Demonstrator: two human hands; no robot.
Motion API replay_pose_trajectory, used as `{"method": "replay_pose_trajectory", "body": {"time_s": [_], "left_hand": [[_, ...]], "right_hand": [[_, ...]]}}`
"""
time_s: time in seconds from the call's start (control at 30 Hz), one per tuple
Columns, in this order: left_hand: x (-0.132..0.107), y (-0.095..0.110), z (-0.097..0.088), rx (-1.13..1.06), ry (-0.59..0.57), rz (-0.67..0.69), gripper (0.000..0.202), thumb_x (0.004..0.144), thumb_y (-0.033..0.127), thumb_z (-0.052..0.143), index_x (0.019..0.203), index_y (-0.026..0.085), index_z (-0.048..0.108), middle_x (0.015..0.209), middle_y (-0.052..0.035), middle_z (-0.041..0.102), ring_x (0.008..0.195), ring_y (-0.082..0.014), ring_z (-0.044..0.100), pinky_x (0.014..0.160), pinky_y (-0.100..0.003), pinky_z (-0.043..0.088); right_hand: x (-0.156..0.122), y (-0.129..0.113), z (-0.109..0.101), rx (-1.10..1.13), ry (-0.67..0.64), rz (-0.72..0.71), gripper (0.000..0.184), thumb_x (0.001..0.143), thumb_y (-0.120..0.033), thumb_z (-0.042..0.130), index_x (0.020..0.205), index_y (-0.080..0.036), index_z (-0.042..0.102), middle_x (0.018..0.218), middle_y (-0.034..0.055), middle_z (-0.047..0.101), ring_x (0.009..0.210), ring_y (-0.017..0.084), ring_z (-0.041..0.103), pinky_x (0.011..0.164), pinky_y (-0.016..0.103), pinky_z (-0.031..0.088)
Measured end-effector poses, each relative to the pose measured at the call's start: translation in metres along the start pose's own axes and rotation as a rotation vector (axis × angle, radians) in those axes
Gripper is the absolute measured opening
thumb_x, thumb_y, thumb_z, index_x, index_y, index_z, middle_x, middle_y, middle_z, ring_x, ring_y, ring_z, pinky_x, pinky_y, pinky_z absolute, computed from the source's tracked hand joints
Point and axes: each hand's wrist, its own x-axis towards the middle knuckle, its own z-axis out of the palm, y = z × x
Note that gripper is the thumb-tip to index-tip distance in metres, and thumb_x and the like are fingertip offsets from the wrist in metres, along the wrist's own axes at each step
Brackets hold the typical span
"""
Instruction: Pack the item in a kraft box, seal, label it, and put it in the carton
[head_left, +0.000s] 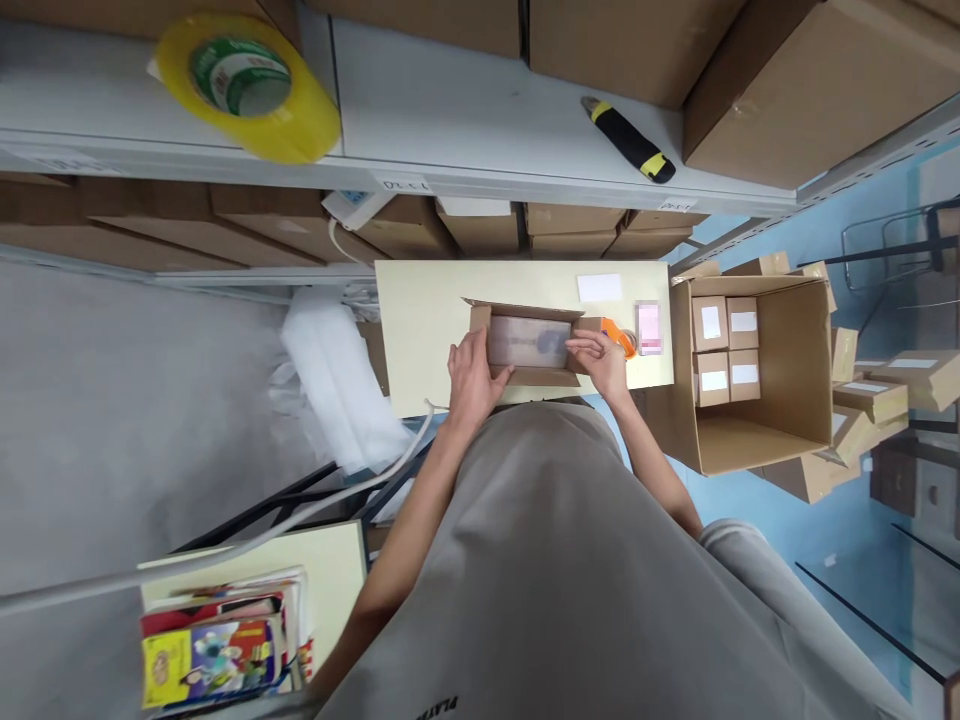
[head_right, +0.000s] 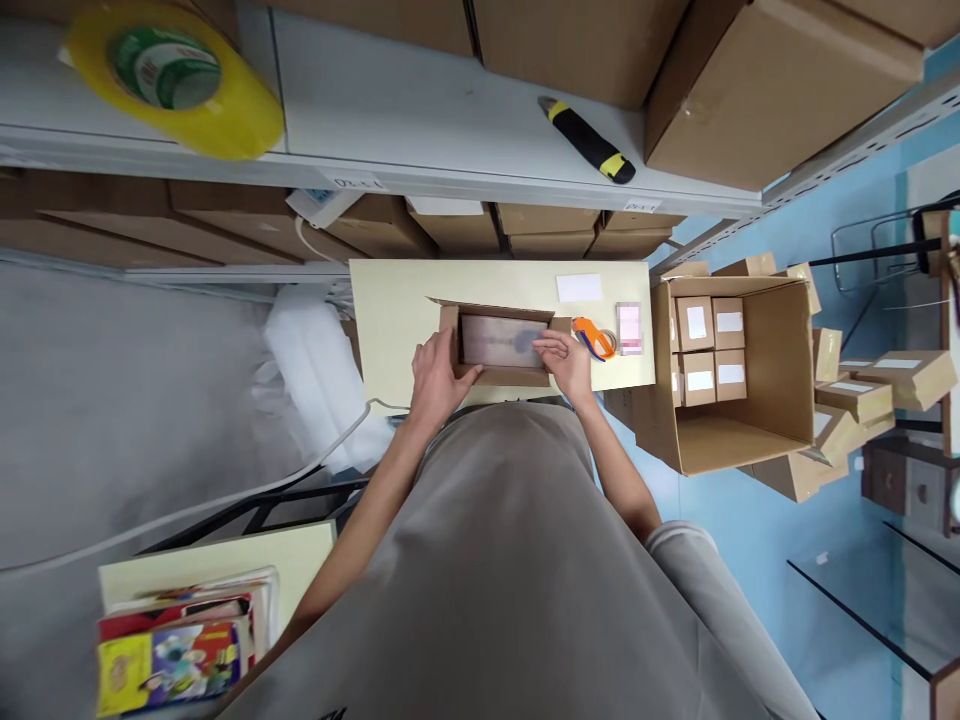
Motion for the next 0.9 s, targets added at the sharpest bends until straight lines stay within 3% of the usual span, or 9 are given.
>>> {"method": "replay_pose_trajectory", "body": {"time_s": [0.1, 0.2, 0.3, 0.47, 0.57, 0.63, 0.77, 0.83, 0.9], "left_hand": [[-0.001, -0.004, -0.003, -0.015, -0.024, 0.005, 0.08, 0.106, 0.052, 0.067, 0.174, 0.017, 0.045, 0.171, -0.0244, 0.059, 0.168, -0.0454, 0.046, 0.144, -0.068, 0.026], [-0.004, -0.014, -0.003, -0.038, -0.033, -0.017, 0.078, 0.107, 0.058, 0.063, 0.171, 0.016, 0.049, 0.168, -0.0249, 0.062, 0.167, -0.047, 0.047, 0.14, -0.066, 0.033], [-0.005, -0.024, -0.002, -0.052, -0.016, -0.042, 0.078, 0.107, 0.061, 0.063, 0.17, 0.017, 0.05, 0.169, -0.0239, 0.062, 0.169, -0.0486, 0.043, 0.138, -0.066, 0.036], [-0.004, -0.029, -0.007, -0.099, -0.04, -0.019, 0.078, 0.107, 0.059, 0.066, 0.171, 0.017, 0.05, 0.165, -0.0238, 0.064, 0.162, -0.0438, 0.054, 0.136, -0.061, 0.043], [-0.003, -0.026, -0.011, -0.113, -0.074, 0.002, 0.083, 0.106, 0.059, 0.07, 0.173, 0.016, 0.047, 0.169, -0.0244, 0.059, 0.161, -0.0412, 0.056, 0.136, -0.057, 0.045], [-0.004, -0.024, -0.013, -0.096, -0.112, 0.031, 0.095, 0.099, 0.062, 0.08, 0.175, 0.017, 0.046, 0.175, -0.0237, 0.054, 0.164, -0.0422, 0.052, 0.138, -0.057, 0.043], [-0.005, -0.028, -0.017, -0.067, -0.197, 0.084, 0.107, 0.086, 0.06, 0.093, 0.175, 0.019, 0.048, 0.178, -0.0215, 0.053, 0.167, -0.0438, 0.049, 0.139, -0.058, 0.042], [-0.003, -0.034, -0.02, -0.094, -0.183, 0.042, 0.101, 0.09, 0.056, 0.09, 0.175, 0.02, 0.049, 0.171, -0.02, 0.063, 0.161, -0.0421, 0.056, 0.135, -0.057, 0.047], [0.002, -0.04, -0.023, -0.133, -0.156, -0.02, 0.098, 0.092, 0.056, 0.089, 0.175, 0.022, 0.048, 0.159, -0.0178, 0.073, 0.152, -0.0412, 0.065, 0.128, -0.055, 0.053]], "right_hand": [[-0.003, 0.007, -0.015, -0.063, 0.148, -0.023, 0.033, 0.088, -0.04, 0.082, 0.115, -0.02, 0.079, 0.12, 0.0158, 0.089, 0.12, 0.032, 0.087, 0.125, 0.056, 0.062], [-0.007, 0.019, -0.034, -0.084, 0.339, -0.022, 0.043, 0.092, -0.05, 0.08, 0.121, -0.018, 0.077, 0.124, 0.0188, 0.087, 0.124, 0.034, 0.086, 0.125, 0.058, 0.061], [-0.012, 0.03, -0.042, -0.093, 0.366, 0.017, 0.054, 0.098, -0.059, 0.072, 0.129, -0.016, 0.077, 0.129, 0.0209, 0.086, 0.122, 0.034, 0.087, 0.121, 0.059, 0.064], [-0.015, 0.039, -0.017, -0.133, 0.173, -0.044, 0.066, 0.104, -0.069, 0.061, 0.138, -0.014, 0.078, 0.141, 0.0227, 0.083, 0.12, 0.032, 0.087, 0.116, 0.053, 0.067], [-0.014, 0.037, 0.004, -0.297, 0.006, -0.087, 0.063, 0.109, -0.065, 0.058, 0.145, -0.017, 0.078, 0.148, 0.0197, 0.082, 0.137, 0.03, 0.081, 0.125, 0.048, 0.061], [-0.012, 0.034, 0.011, -0.492, -0.117, -0.081, 0.062, 0.105, -0.059, 0.071, 0.152, -0.018, 0.076, 0.155, 0.0193, 0.078, 0.152, 0.032, 0.071, 0.133, 0.049, 0.053], [-0.011, 0.026, 0.007, -0.799, -0.373, -0.14, 0.099, 0.079, -0.044, 0.104, 0.166, -0.016, 0.066, 0.176, 0.0219, 0.059, 0.168, 0.04, 0.053, 0.142, 0.057, 0.041], [-0.01, 0.023, -0.002, -0.819, -0.446, -0.187, 0.095, 0.077, -0.041, 0.106, 0.162, -0.018, 0.07, 0.175, 0.0212, 0.061, 0.166, 0.041, 0.054, 0.141, 0.058, 0.041], [-0.007, 0.022, -0.01, -0.747, -0.438, -0.185, 0.074, 0.088, -0.043, 0.099, 0.155, -0.021, 0.075, 0.164, 0.0186, 0.072, 0.157, 0.038, 0.065, 0.136, 0.055, 0.049]]}}
